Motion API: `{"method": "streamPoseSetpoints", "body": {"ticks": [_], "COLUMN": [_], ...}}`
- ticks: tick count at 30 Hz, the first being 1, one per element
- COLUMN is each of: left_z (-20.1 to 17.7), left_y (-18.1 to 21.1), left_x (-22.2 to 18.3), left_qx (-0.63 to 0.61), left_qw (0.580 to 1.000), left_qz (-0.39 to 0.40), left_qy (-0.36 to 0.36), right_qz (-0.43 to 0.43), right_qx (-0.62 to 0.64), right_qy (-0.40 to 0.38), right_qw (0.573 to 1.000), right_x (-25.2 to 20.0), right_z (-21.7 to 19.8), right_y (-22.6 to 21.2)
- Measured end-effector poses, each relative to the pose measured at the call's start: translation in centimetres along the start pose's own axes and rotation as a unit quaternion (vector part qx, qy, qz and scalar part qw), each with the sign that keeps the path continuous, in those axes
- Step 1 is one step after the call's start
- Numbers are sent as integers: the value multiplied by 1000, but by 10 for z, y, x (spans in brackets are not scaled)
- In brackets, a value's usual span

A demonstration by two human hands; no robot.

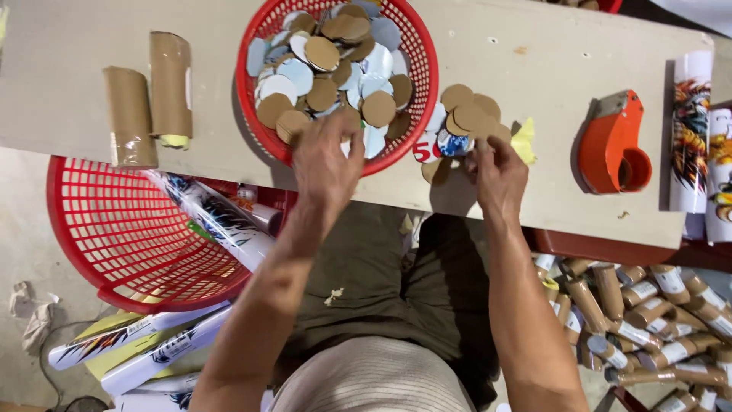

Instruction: Sorting and stacking circular cardboard pieces at a table.

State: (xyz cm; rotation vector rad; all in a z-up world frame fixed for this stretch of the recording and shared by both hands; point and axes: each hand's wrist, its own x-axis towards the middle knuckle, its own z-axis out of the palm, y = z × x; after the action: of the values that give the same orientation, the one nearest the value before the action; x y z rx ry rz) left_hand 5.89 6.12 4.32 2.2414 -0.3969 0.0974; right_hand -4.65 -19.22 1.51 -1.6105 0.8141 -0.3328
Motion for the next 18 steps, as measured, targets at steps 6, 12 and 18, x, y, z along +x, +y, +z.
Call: {"method": "streamPoseSetpoints", "body": {"ticks": [6,12,18], "left_z": [-13,-6,6], "left_y": [-23,-32,-66], "left_x": [55,69,81], "left_qx": [249,246,310], "left_qw": [957,946,916], "left_qz": [94,136,180], "left_qy": [-120,-159,-180], "right_qz": [-37,-16,-49], "right_qx": [-112,-85,-60], "right_qy": [-5,-26,-45], "right_qw": [993,996,996], "right_x": [-59,-88,-94], "right_z": [-6,-6,-1], "right_y": [-8,-7,-10]}}
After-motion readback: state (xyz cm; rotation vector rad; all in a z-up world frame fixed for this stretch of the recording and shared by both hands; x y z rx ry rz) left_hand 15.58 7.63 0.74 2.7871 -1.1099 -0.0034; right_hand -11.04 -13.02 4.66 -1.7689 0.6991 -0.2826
